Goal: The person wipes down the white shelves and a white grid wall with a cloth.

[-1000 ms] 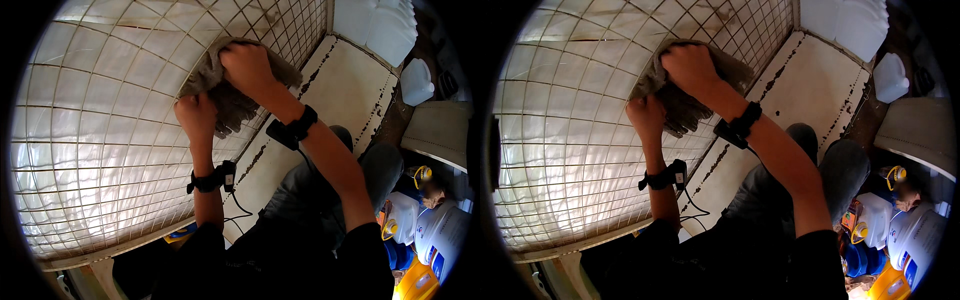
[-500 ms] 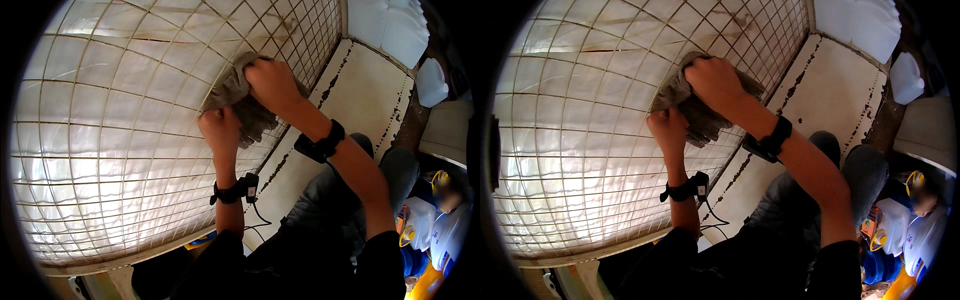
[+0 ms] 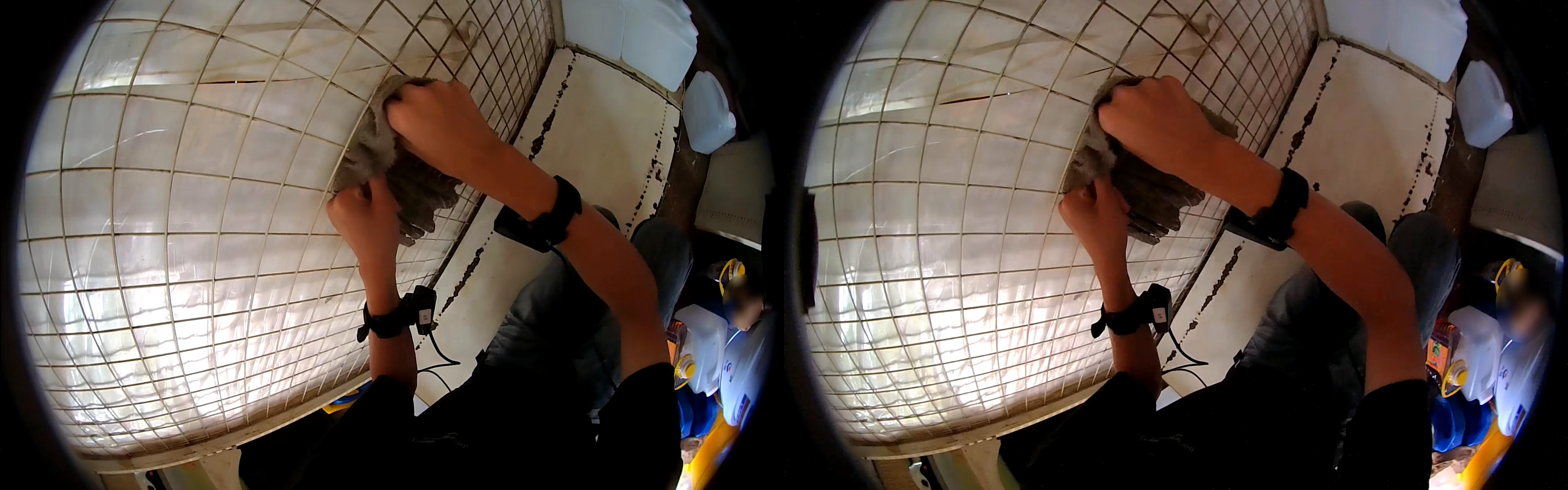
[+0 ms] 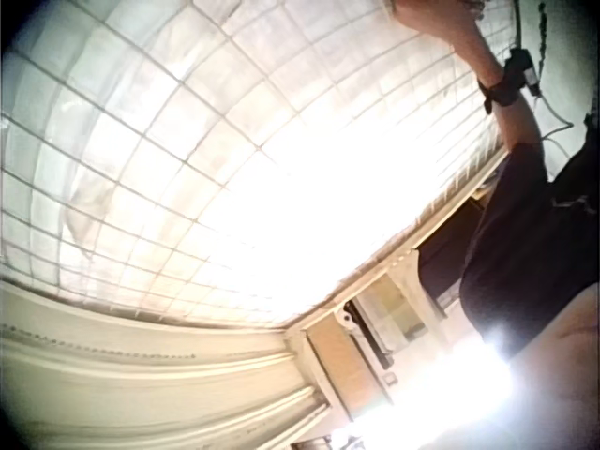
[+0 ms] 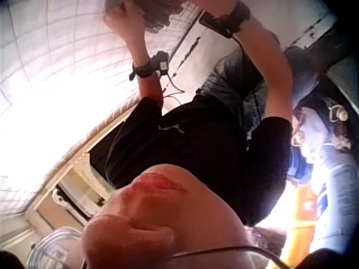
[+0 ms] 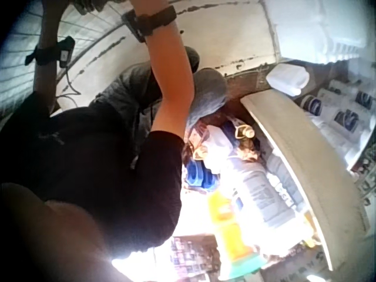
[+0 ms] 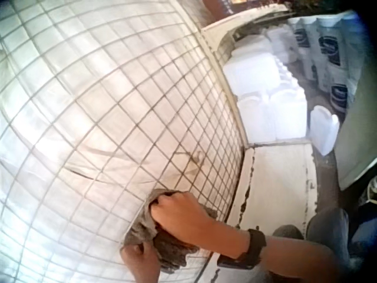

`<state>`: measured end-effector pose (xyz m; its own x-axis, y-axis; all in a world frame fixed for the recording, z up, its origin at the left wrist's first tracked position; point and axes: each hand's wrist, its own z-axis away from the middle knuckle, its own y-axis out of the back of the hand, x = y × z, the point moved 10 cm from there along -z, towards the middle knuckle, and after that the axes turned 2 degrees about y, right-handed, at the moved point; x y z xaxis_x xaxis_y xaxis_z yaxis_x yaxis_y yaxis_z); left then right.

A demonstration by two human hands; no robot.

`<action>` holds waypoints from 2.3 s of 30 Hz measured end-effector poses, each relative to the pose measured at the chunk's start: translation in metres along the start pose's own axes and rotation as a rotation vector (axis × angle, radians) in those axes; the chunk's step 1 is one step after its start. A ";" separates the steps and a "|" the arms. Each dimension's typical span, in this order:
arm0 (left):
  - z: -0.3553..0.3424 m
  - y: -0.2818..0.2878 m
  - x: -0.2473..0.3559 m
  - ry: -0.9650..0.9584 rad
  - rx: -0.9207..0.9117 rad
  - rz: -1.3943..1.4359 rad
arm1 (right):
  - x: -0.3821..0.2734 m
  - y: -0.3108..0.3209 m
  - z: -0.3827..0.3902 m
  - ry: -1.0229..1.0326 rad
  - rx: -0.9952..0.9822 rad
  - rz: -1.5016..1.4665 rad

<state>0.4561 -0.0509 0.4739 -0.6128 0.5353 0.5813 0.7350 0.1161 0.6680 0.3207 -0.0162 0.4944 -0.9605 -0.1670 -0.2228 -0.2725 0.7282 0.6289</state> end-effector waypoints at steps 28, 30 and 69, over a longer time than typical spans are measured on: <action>0.002 -0.002 -0.010 -0.004 0.129 0.062 | 0.015 -0.016 0.049 -0.495 0.212 -0.640; 0.012 -0.002 -0.006 -0.066 0.208 0.084 | 0.014 -0.018 0.054 -0.602 0.218 -0.715; 0.093 0.038 0.014 -0.457 0.461 0.019 | 0.070 -0.028 0.071 -0.479 0.333 -0.587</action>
<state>0.5024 0.0392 0.4644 -0.4877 0.8313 0.2665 0.8561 0.3956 0.3326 0.2652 -0.0016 0.4084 -0.5182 -0.3353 -0.7868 -0.6185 0.7823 0.0740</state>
